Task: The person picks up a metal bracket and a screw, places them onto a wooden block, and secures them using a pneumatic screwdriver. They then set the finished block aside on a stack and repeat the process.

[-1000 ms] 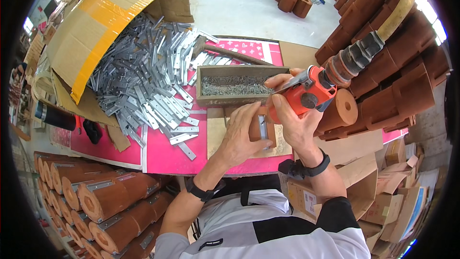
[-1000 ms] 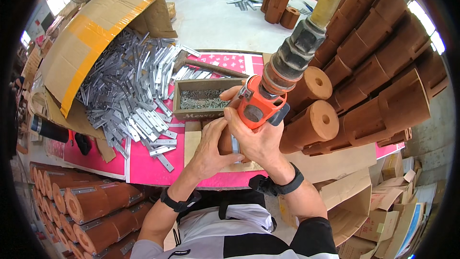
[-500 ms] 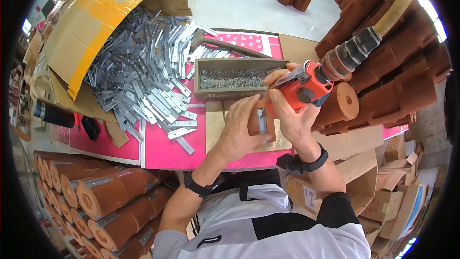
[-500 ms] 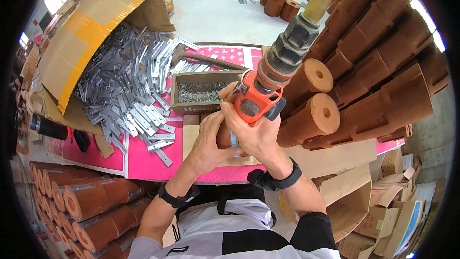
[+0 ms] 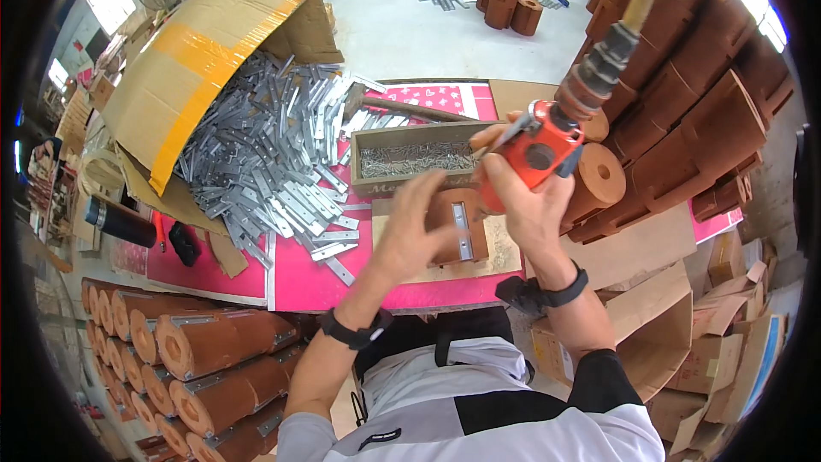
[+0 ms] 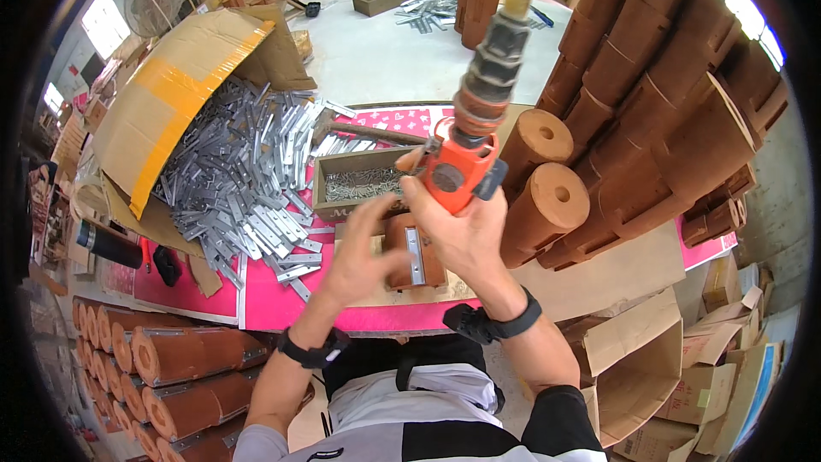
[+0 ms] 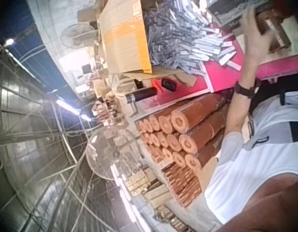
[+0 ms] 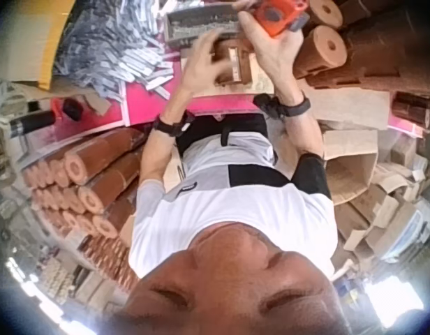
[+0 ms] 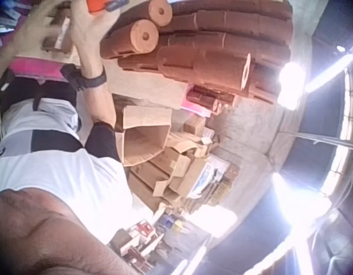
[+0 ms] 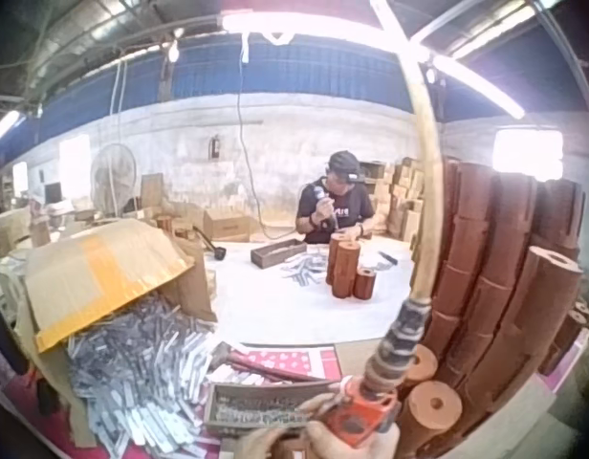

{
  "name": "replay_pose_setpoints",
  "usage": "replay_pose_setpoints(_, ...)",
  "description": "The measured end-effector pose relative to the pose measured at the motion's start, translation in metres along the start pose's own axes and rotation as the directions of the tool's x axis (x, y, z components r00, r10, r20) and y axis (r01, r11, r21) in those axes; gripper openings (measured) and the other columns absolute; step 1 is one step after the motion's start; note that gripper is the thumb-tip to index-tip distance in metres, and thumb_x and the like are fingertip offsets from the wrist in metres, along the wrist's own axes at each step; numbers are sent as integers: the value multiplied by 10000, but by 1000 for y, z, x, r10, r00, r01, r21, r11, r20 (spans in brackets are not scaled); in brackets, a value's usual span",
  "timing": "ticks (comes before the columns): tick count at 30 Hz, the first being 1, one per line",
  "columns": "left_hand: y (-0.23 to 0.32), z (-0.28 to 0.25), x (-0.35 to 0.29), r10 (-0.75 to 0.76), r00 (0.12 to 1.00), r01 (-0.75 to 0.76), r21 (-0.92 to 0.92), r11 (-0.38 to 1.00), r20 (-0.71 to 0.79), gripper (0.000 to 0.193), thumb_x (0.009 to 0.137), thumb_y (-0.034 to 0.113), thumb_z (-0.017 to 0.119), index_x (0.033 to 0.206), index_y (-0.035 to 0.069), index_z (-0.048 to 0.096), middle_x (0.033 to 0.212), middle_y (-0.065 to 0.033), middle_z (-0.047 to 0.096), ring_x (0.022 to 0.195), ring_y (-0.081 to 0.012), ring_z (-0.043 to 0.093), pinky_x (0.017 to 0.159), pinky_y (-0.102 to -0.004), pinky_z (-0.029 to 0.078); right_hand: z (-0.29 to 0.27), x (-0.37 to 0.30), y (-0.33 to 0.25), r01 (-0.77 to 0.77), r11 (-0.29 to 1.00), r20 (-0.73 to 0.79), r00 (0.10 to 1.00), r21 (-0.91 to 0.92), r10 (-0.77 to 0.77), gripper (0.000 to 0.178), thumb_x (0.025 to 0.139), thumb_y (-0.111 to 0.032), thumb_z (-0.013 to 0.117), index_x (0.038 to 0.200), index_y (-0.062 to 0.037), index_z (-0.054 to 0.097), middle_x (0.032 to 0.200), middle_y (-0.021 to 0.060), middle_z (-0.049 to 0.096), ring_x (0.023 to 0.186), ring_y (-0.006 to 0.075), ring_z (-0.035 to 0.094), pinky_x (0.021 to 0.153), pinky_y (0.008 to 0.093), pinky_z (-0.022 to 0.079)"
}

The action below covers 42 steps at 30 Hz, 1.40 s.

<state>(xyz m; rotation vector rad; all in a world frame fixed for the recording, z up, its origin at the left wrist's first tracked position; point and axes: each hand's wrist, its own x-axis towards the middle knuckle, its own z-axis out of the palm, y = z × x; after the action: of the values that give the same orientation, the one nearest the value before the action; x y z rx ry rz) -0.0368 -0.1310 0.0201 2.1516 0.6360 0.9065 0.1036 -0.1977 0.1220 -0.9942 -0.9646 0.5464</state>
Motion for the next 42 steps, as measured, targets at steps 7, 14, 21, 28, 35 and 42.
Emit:
replay_pose_setpoints(7, -50, -40, 67, -201, 973, 155, 320, 935, 116, 348, 798, 186, 678, 1099, 14, 656, 1059, -198, 654, 1021, -320, 622, 886, -384, 474, -27, -28, -31, -32, 998, -101, 994, -52, 27, 417, 806, 54, 616, 1186, 8, 451, 928, 110, 630, 698, 103, 597, 562, 225, 498)
replay_pose_setpoints(14, -82, -28, 99, -488, 795, 288, 485, 826, 359, 247, 725, 100, 659, 958, 98, 740, 973, -183, 689, 938, -315, 664, 847, -385, 509, -46, -48, -42, -56, 998, -113, 992, -24, 53, 449, 788, 57, 619, 1191, 8, 427, 950, 147, 620, 693, 124, 602, 529, 230, 509)
replay_pose_setpoints(21, -99, -21, 95, -510, 808, 391, 379, 839, 296, 174, 704, 137, 711, 860, 65, 738, 906, -186, 699, 890, -323, 675, 806, -388, 515, -58, -45, -30, -54, 991, -38, 998, -119, 50, 451, 785, 35, 615, 1193, 10, 425, 948, 150, 624, 726, 157, 612, 633, 287, 515)
replay_pose_setpoints(28, -95, -21, 101, -528, 792, 347, 487, 802, 306, 169, 709, 141, 709, 864, 83, 740, 904, -194, 692, 878, -336, 674, 810, -399, 517, -56, -44, -36, -119, 979, -42, 993, -164, 113, 478, 787, 30, 601, 1221, 5, 401, 976, 157, 628, 784, 173, 623, 731, 317, 522)
replay_pose_setpoints(35, -96, -22, 90, -511, 806, 343, 469, 814, 297, 209, 729, 210, 718, 859, 46, 728, 891, -219, 684, 872, -345, 673, 794, -415, 510, -41, -41, -47, -55, 993, -86, 995, -104, 46, 175, 784, 17, 639, 933, 23, 546, 762, 44, 591, 532, 64, 529, 471, 207, 434)
replay_pose_setpoints(42, -70, -27, 85, -416, 897, 375, 241, 895, 151, 220, 758, 200, 688, 863, 9, 720, 852, -206, 687, 846, -340, 674, 784, -390, 509, -41, -39, -43, -49, 991, -84, 996, -125, 39, 204, 790, 17, 639, 969, 22, 541, 782, 53, 597, 556, 70, 540, 483, 210, 449)
